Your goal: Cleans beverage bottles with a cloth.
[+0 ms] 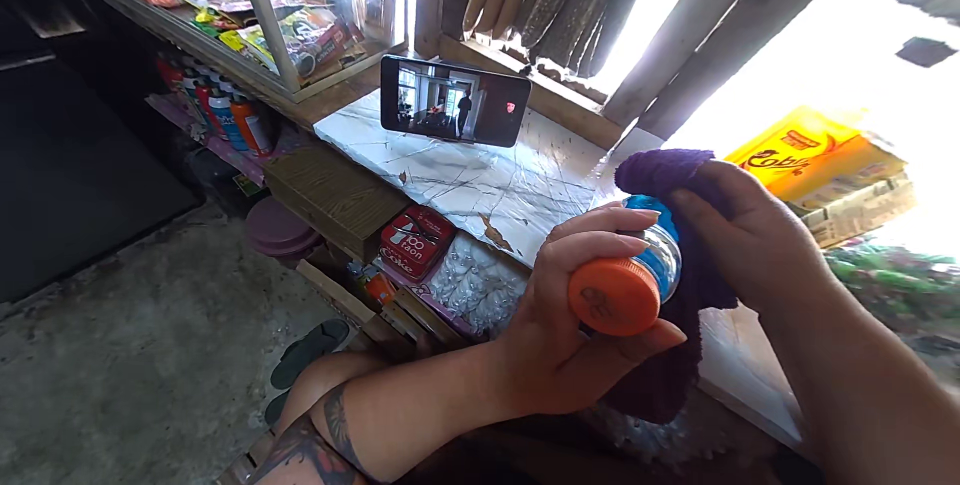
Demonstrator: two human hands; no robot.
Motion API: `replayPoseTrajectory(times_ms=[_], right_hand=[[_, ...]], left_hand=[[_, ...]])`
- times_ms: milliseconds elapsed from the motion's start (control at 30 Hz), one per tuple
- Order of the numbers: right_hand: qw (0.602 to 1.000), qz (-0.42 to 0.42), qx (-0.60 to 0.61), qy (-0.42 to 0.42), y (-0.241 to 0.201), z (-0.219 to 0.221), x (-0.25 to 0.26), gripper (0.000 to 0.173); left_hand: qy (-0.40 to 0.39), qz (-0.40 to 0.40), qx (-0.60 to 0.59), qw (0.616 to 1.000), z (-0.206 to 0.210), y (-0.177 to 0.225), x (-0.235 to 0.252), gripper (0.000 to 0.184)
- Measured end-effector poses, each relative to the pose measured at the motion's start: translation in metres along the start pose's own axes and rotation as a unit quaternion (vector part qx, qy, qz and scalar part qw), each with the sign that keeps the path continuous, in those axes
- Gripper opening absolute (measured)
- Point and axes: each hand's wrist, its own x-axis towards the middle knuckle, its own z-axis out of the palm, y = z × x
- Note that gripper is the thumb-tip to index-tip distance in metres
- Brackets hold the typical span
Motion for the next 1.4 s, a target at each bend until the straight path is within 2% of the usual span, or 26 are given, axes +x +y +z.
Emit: replayPoseTrajectory(times_ms=[167, 367, 467, 633, 800, 1067, 1200, 1400], right_hand=[[0.998, -0.05, -0.019, 0.021, 0.002, 0.003, -0.001, 0.037], [0.974, -0.22, 0.06, -0.006, 0.004, 0.004, -0.007, 0.034], [0.963, -0.257, 0.079, -0.015, 0.002, 0.006, -0.009, 0.032], [0.969, -0.231, 0.082, -0.032, 0.002, 0.002, -0.005, 0.032], [0.989, -0.14, 0.038, -0.038, 0.008, -0.007, 0.0, 0.033], [0.997, -0.046, 0.019, -0.057, 0.019, -0.02, 0.005, 0.035], [0.996, -0.059, 0.032, -0.052, 0.025, -0.019, 0.005, 0.037], [0.989, -0.137, 0.055, -0.021, 0.02, -0.011, 0.001, 0.036]], left_hand=[[0.002, 0.007, 0.003, 1.0, 0.002, -0.001, -0.002, 0.045], [-0.004, 0.011, 0.002, 1.0, 0.002, -0.002, -0.002, 0.046], [0.0, 0.009, 0.003, 1.0, 0.002, -0.001, -0.002, 0.047], [-0.006, 0.004, 0.005, 1.0, 0.001, 0.0, -0.001, 0.047], [-0.01, 0.006, 0.002, 1.0, 0.001, 0.001, -0.002, 0.046], [-0.009, -0.001, 0.005, 1.0, 0.0, 0.001, 0.0, 0.046], [-0.002, -0.002, 0.006, 1.0, 0.0, 0.001, 0.0, 0.045], [-0.002, -0.001, 0.009, 1.0, -0.002, 0.0, 0.001, 0.044]])
